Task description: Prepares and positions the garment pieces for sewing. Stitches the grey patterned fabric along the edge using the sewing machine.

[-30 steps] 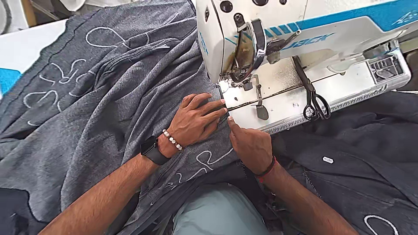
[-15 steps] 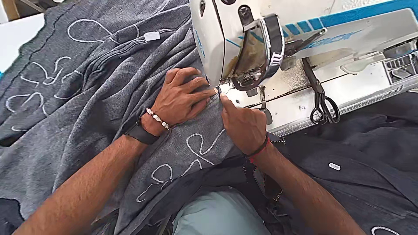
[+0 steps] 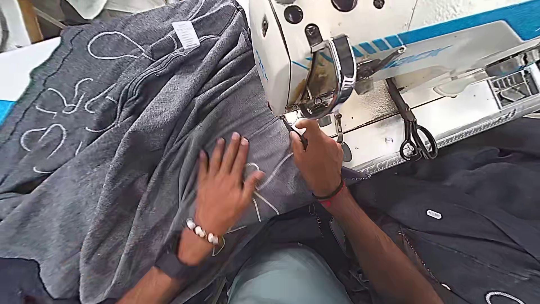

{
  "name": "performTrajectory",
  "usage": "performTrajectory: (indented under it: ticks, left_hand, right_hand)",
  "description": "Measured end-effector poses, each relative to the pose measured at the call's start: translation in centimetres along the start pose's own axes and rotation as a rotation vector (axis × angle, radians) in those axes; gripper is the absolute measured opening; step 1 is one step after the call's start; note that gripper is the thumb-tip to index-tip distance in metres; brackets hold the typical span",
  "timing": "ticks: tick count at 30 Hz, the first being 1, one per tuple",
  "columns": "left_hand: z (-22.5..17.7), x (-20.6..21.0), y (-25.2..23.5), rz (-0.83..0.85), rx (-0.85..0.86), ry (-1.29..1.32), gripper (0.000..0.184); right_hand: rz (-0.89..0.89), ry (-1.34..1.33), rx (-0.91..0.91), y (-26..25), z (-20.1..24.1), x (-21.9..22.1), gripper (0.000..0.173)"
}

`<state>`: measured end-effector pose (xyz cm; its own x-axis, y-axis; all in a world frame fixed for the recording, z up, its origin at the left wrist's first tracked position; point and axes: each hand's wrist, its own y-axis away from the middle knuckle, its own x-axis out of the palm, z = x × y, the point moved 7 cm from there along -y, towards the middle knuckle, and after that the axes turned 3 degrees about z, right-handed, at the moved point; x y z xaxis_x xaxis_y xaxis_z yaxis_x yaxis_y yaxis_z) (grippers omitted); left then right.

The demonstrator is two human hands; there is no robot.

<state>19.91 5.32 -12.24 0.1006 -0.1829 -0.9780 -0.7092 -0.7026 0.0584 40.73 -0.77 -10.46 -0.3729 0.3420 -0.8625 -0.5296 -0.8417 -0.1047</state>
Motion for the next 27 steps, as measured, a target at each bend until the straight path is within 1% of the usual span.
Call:
performTrajectory:
  ticks: [1,2,4,5,6,8,9,10,11,13,15,19,21,22,24,25,27]
  left_hand:
    - [1.8,0.1,-0.8,0.002,0.059,-0.025,0.08]
    - [3.4,-0.2,-2.1,0.042,0.124,-0.048,0.081]
    - [5.0,-1.5,-4.9,0.131,0.222,-0.093,0.08]
    - [4.5,-2.5,-5.8,0.145,0.246,-0.095,0.075]
    - [3.2,-3.6,-6.4,0.122,0.276,-0.046,0.064]
    - [-0.8,-4.9,-6.7,-0.012,0.3,0.169,0.035]
    - [-2.3,-4.7,-6.7,-0.061,0.298,0.263,0.031]
    - [-3.2,-3.8,-6.9,-0.067,0.293,0.32,0.031]
    - [-3.6,-2.7,-7.1,-0.068,0.29,0.32,0.032]
    - [-3.4,-1.4,-7.4,-0.11,0.302,0.219,0.034]
    - [-3.2,-1.1,-7.8,-0.123,0.32,0.128,0.038]
    - [-1.8,-1.7,-9.1,-0.11,0.344,0.061,0.039]
    - [-2.4,-2.3,-8.5,-0.107,0.304,0.003,0.04]
    - [-3.0,-2.6,-7.4,-0.113,0.255,-0.002,0.041]
    - [-3.7,-3.4,-3.5,-0.146,0.069,0.071,0.045]
    - [-3.5,-3.9,-1.2,-0.19,-0.033,0.102,0.047]
    - [-2.2,-4.3,3.5,-0.248,-0.234,0.107,0.054]
  right_hand:
    - [0.048,-0.04,0.032,0.0,-0.3,-0.1,0.023]
    - [0.078,-0.07,0.042,-0.2,-0.4,-0.2,0.022]
    - [0.105,-0.071,0.033,-0.2,0.0,-0.4,0.022]
    - [0.097,-0.048,0.021,-0.1,0.4,-0.3,0.023]
    - [0.065,-0.024,0.006,0.1,0.6,-0.2,0.024]
    - [-0.003,0.026,-0.042,0.7,0.8,0.1,0.027]
    - [-0.027,0.055,-0.067,0.8,1.0,0.3,0.028]
    - [-0.047,0.083,-0.087,1.0,1.1,0.4,0.03]
    - [-0.057,0.113,-0.103,1.3,1.3,0.5,0.032]
    - [-0.03,0.188,-0.11,1.5,1.6,0.6,0.036]
    - [0.003,0.225,-0.087,1.4,1.7,0.8,0.037]
    - [0.023,0.283,-0.061,0.1,2.5,1.3,0.036]
    - [-0.025,0.274,-0.065,0.4,2.5,1.4,0.038]
    - [-0.055,0.267,-0.08,0.8,2.3,1.5,0.038]
    - [-0.1,0.262,-0.135,1.8,2.1,1.5,0.038]
    - [-0.116,0.273,-0.149,2.2,2.0,1.4,0.039]
    - [-0.093,0.271,-0.167,2.7,1.2,1.2,0.039]
